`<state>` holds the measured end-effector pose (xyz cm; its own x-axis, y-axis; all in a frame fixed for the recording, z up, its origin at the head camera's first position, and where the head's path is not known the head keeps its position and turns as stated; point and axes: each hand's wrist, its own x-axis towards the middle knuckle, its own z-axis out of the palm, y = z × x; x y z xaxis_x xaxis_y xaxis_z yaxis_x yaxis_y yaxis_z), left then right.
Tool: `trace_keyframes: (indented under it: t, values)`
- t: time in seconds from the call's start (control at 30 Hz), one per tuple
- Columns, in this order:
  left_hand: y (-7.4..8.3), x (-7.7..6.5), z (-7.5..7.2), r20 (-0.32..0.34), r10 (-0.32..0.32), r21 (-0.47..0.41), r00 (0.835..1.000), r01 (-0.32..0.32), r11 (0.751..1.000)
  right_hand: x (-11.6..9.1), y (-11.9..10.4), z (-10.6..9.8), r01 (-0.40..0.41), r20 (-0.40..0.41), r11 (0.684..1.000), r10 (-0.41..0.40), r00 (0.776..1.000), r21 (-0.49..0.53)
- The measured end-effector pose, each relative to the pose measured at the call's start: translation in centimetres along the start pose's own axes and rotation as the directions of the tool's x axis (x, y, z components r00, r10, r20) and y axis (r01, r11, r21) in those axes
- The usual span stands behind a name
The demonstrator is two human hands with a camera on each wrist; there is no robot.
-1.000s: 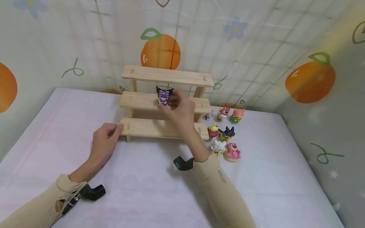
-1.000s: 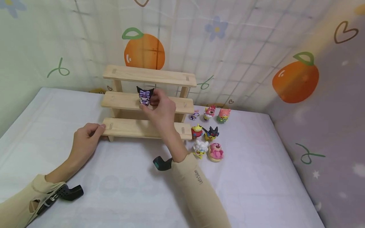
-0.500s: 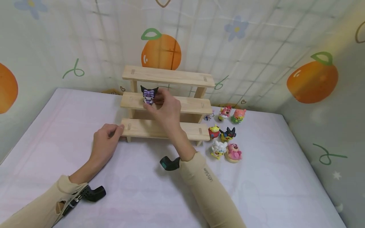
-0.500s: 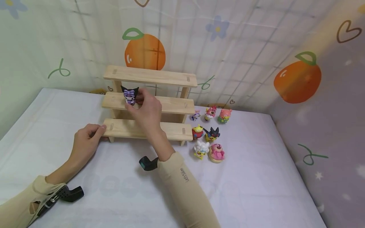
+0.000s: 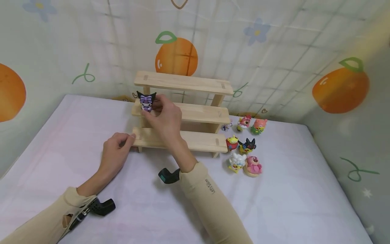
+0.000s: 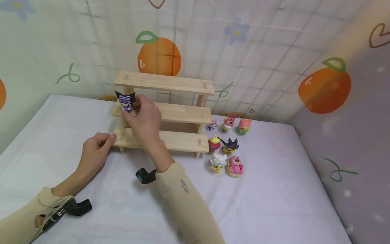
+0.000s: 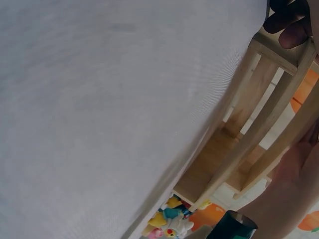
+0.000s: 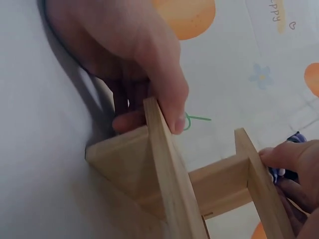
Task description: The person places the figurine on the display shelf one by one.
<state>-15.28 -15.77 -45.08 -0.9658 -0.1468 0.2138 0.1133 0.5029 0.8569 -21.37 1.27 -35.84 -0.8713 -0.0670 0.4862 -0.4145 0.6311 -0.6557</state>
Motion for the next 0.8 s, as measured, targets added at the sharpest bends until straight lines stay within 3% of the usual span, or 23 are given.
trace_keyframes:
  t: [0.57, 0.8]
  values:
    - [0.10, 0.01, -0.06, 0.007, 0.012, 0.009, 1.000, -0.012, 1.000, 0.02, -0.34, 0.46, 0.012, -0.011, 1.000, -0.012, 1.000, 0.008]
    - [0.03, -0.10, -0.08, 0.014, 0.008, 0.015, 1.000, -0.008, 1.000, -0.06, -0.12, 0.07, 0.015, 0.025, 0.999, -0.017, 1.000, 0.052]
